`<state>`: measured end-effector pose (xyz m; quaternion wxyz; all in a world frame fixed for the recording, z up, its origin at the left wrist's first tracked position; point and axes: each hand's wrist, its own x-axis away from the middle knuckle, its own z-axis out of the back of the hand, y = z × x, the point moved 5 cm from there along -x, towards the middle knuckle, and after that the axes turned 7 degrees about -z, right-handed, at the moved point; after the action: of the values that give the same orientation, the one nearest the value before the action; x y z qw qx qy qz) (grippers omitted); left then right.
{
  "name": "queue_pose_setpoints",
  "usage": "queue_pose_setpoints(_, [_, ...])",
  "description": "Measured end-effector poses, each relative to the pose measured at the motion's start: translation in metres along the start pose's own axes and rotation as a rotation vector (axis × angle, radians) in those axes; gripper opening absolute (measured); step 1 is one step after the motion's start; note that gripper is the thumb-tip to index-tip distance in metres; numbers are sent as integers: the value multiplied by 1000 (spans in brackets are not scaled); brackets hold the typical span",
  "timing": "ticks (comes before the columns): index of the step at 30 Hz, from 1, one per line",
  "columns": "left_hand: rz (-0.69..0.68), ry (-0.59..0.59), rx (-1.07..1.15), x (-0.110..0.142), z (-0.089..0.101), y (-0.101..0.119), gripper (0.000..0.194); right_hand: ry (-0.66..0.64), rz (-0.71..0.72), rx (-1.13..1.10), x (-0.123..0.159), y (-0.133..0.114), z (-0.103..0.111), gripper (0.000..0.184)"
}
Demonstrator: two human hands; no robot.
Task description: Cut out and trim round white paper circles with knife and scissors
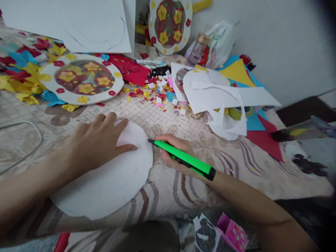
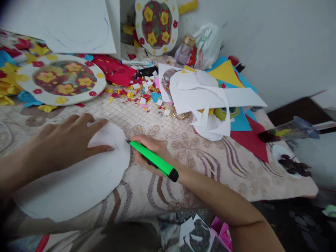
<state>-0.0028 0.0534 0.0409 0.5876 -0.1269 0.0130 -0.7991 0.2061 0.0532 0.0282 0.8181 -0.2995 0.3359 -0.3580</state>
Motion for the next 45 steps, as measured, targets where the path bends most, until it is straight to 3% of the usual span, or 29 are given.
queue_pose_setpoints(7, [-20, 23, -28, 0, 0, 2, 70, -70, 87, 62, -3, -6, -1, 26])
queue_pose_setpoints(11, [-9, 3, -20, 0, 0, 1, 70, -89, 58, 67, -1, -4, 2, 29])
queue_pose_setpoints(18, [0, 40, 42, -1, 1, 0, 71, -30, -168, -53, 1, 3, 11, 23])
queue_pose_setpoints(22, [-135, 140, 120, -5, -2, -1, 72, -23, -282, -209, -2, 11, 14, 15])
queue_pose_setpoints(28, [-189, 69, 275, -12, -4, -15, 74, -77, -413, -454, -3, 31, 10, 20])
queue_pose_setpoints(35, [-154, 27, 375, -15, 9, -27, 62, -64, -549, -660, -2, 48, 5, 27])
queue_pose_setpoints(43, [-147, 163, 576, -17, 48, -51, 38, 148, -483, -765, -7, 52, 20, 29])
queue_pose_setpoints(45, [-181, 333, 649, -16, 70, -57, 40, 247, -452, -751, -11, 54, 31, 29])
